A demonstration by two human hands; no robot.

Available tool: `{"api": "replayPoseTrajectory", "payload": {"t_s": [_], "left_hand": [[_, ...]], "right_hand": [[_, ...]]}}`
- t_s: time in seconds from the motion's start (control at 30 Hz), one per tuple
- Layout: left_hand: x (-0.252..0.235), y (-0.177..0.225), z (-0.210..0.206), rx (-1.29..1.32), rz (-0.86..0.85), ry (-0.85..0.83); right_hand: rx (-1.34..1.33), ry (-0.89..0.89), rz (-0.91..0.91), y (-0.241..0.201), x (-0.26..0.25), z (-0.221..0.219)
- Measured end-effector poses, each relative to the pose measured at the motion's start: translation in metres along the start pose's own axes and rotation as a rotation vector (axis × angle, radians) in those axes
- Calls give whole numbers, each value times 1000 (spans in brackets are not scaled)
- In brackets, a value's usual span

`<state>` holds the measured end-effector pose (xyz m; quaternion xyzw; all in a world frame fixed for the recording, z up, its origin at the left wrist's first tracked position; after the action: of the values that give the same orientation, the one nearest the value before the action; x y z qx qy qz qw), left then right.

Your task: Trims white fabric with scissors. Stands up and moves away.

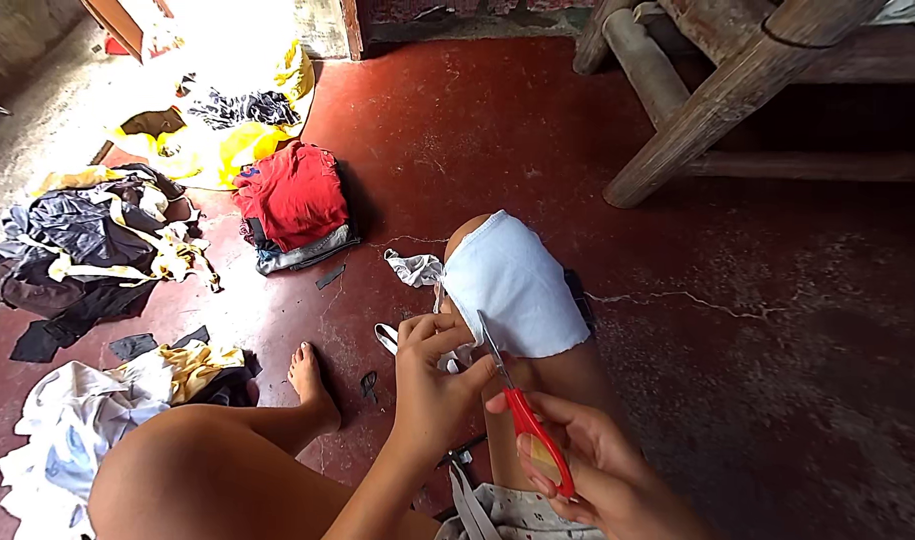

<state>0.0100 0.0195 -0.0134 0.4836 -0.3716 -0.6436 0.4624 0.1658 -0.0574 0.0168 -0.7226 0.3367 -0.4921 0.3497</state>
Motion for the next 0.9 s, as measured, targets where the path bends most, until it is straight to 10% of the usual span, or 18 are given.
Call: {"api": "replayPoseTrajectory", "payload": {"t_s": [0.9], "left_hand": [[1, 2, -11, 425, 238, -135]], "right_hand": [[-66, -125, 62, 7, -14, 11]]}}
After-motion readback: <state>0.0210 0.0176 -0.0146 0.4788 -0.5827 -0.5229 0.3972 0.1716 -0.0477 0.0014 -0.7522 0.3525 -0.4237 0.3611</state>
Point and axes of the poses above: each hand's wrist, its own x-axis away from the middle knuckle, its own z-axis out of the back of the hand, y = z × x, the point moved 3 cm from there along -x, towards the middle knuckle, and after that the axes turned 8 degrees about -z, right-handed, at the moved point
